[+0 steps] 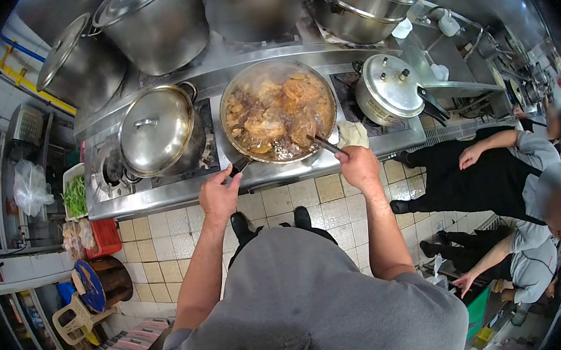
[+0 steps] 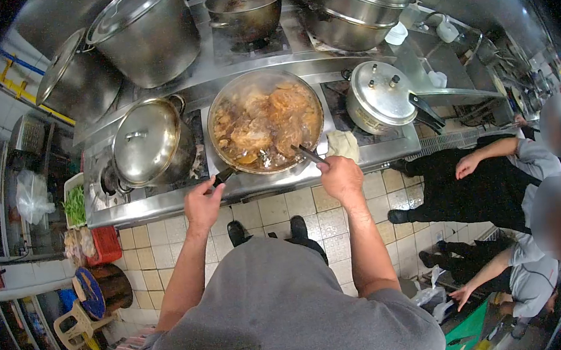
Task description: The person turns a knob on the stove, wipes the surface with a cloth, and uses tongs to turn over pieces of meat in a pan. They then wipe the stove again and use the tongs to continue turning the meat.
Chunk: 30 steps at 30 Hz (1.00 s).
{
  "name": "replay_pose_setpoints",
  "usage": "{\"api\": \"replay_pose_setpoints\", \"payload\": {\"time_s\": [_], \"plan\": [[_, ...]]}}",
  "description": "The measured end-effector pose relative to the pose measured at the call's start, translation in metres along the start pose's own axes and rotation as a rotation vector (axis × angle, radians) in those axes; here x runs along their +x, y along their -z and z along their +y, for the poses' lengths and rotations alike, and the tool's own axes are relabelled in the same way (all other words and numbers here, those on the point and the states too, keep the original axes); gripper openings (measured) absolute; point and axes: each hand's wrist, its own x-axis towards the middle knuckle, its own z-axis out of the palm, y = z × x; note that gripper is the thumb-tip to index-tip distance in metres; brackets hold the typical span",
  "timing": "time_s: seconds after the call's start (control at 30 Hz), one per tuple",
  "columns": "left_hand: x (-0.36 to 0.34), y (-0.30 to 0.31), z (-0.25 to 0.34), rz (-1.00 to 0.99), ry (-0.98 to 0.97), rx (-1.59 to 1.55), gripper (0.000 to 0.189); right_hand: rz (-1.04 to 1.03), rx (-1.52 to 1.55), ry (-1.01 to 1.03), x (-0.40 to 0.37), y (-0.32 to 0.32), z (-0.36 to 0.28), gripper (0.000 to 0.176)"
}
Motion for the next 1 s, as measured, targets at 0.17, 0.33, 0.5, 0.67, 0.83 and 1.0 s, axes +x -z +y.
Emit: {"api": "replay_pose_setpoints", "payload": {"time_s": [0.17, 0.33, 0.5, 0.67, 0.83, 1.0], "plan": [[0.001, -0.001, -0.001, 0.008, -0.049, -0.004, 0.040, 0.031, 0.074, -0.078, 0.002, 0.016, -0.011, 0.024], [0.001, -0.001, -0.002, 0.015, -0.057, -0.013, 0.041, 0.069, 0.083, -0.040, 0.024, 0.004, -0.022, 0.026], [0.000, -0.002, -0.003, 0.022, -0.023, -0.012, 0.038, 0.066, 0.046, 0.002, 0.049, -0.013, -0.041, 0.027], [-0.001, -0.002, -0.001, 0.039, -0.031, -0.007, 0.038, 0.028, -0.010, 0.021, 0.069, -0.030, -0.067, 0.028], [0.000, 0.000, -0.001, 0.043, -0.037, 0.006, 0.038, 0.066, 0.110, 0.100, 0.076, -0.035, -0.065, 0.029], [-0.001, -0.001, -0.001, 0.034, -0.042, 0.002, 0.037, 0.119, 0.213, 0.010, 0.055, -0.013, -0.014, 0.032]]}}
